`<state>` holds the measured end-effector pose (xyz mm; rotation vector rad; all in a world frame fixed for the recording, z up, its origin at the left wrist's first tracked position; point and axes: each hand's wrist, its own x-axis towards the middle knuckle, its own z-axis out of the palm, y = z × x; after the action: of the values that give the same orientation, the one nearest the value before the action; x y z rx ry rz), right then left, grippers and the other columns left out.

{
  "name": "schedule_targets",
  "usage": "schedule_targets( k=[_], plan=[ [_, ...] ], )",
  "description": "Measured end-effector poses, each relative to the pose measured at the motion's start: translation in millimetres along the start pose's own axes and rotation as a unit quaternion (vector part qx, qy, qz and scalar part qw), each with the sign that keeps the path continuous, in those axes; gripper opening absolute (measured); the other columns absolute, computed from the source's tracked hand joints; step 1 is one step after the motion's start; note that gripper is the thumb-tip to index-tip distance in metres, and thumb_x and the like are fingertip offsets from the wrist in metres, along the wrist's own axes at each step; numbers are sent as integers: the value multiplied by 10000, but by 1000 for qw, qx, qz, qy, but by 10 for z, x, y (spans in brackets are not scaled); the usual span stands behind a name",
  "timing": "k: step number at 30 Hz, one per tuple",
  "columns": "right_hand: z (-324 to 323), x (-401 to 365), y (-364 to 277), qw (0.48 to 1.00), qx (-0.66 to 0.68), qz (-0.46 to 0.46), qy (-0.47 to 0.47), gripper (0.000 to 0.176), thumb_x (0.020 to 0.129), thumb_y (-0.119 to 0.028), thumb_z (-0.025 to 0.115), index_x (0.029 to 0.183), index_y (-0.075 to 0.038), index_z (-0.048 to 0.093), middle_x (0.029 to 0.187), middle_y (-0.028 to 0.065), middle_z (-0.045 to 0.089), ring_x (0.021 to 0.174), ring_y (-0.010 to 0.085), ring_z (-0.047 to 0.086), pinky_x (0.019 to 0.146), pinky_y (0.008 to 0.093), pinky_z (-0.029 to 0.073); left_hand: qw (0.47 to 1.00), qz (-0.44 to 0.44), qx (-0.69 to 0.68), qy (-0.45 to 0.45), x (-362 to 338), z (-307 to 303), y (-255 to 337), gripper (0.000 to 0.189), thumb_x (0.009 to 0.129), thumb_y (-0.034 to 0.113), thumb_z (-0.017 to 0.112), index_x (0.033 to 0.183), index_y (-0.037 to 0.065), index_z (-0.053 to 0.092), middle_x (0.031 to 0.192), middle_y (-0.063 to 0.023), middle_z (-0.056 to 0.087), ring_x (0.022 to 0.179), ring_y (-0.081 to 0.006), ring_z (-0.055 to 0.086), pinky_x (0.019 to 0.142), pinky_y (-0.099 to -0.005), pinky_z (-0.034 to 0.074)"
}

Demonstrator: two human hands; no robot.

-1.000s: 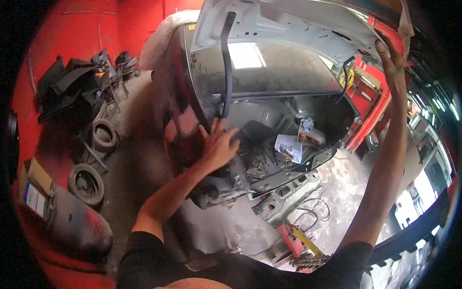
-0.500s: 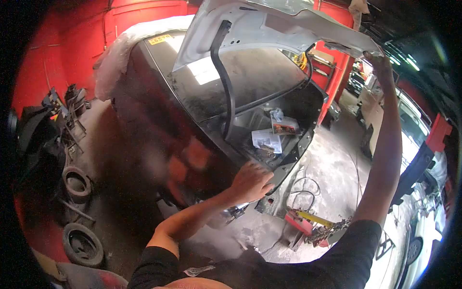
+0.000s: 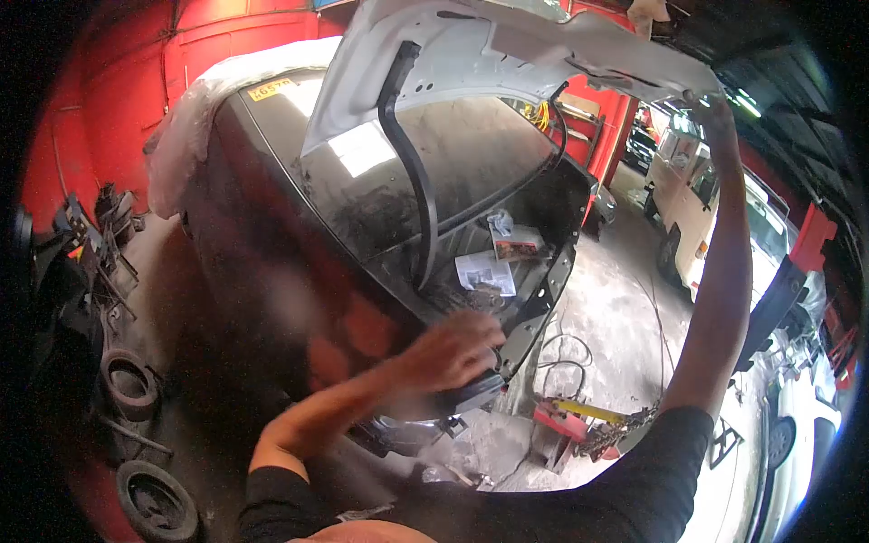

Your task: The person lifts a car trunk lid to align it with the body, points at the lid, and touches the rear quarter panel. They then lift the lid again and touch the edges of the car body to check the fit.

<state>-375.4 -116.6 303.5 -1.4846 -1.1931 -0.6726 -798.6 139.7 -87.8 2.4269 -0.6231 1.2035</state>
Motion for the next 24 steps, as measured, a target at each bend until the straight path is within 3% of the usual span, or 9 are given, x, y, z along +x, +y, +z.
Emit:
schedule_targets(
  k=[1,4,5,10,12,16,18,20,24],
  plan=[
    [-17,54,112,1000,-15,5,-2,568,947,-406,742,1350,-30,607,1155,77,686,1060,182,625,946,352,494,999,-28,34,-25,72,-190,-129,337,900,162,741,1194,15,666,1263,-188,643,1242,-369,594,1079,-463,441],
    [192,155,-59,996,90,-24,0,604,939,-384,748,1395,-34,564,1241,118,666,1192,229,610,1046,416,470,987,-36,94,126,511,-952,-524,276,924,108,702,1178,3,678,1252,-192,659,1201,-381,616,1037,-460,480],
    [244,217,-139,999,24,-21,3,642,984,-458,655,1442,-25,528,1341,156,630,1307,254,557,1108,446,425,976,-39,125,174,654,-1193,-674,266,924,88,693,1173,-5,681,1248,-195,665,1182,-386,624,1024,-458,489],
    [346,628,-38,994,-23,-103,-15,785,1014,-628,444,1499,-11,456,1440,120,576,1350,279,529,1165,481,377,889,7,310,338,1460,-2513,-1216,460,895,107,712,1326,5,588,1265,-225,627,1200,-403,593,1043,-462,462],
    [263,819,73,994,60,-78,-41,760,995,-593,514,1517,-45,441,1471,103,549,1365,274,514,1166,497,375,871,2,331,362,1748,-2863,-1456,571,907,152,731,1419,29,510,1316,-208,592,1229,-394,571,1043,-454,462],
    [582,734,-432,993,-81,-80,11,713,984,-552,559,1517,-89,456,1478,107,538,1372,269,504,1156,507,384,935,10,192,299,2269,-3298,-1731,497,953,259,699,1384,41,578,1351,-183,634,1291,-331,580,1084,-431,447],
    [560,833,-358,999,36,-27,24,559,1011,-453,546,1415,-68,547,1379,86,584,1316,241,537,1122,449,426,967,45,87,236,2400,-3373,-1746,454,958,279,680,1348,57,620,1321,-182,658,1319,-325,563,1091,-436,439],
    [628,795,-445,996,73,4,59,503,1020,-430,542,1357,-59,589,1320,69,592,1292,214,537,1089,434,461,953,47,194,226,2522,-3448,-1781,545,977,236,692,1442,25,501,1408,-186,592,1340,-265,548,1100,-404,429],
    [587,847,-451,999,-2,-15,49,485,1024,-398,556,1408,-103,557,1326,69,583,1304,198,527,1050,448,483,967,52,129,212,2635,-3589,-1947,489,972,167,686,1408,19,521,1360,-173,615,1292,-248,569,1090,-382,432]
  ],
)
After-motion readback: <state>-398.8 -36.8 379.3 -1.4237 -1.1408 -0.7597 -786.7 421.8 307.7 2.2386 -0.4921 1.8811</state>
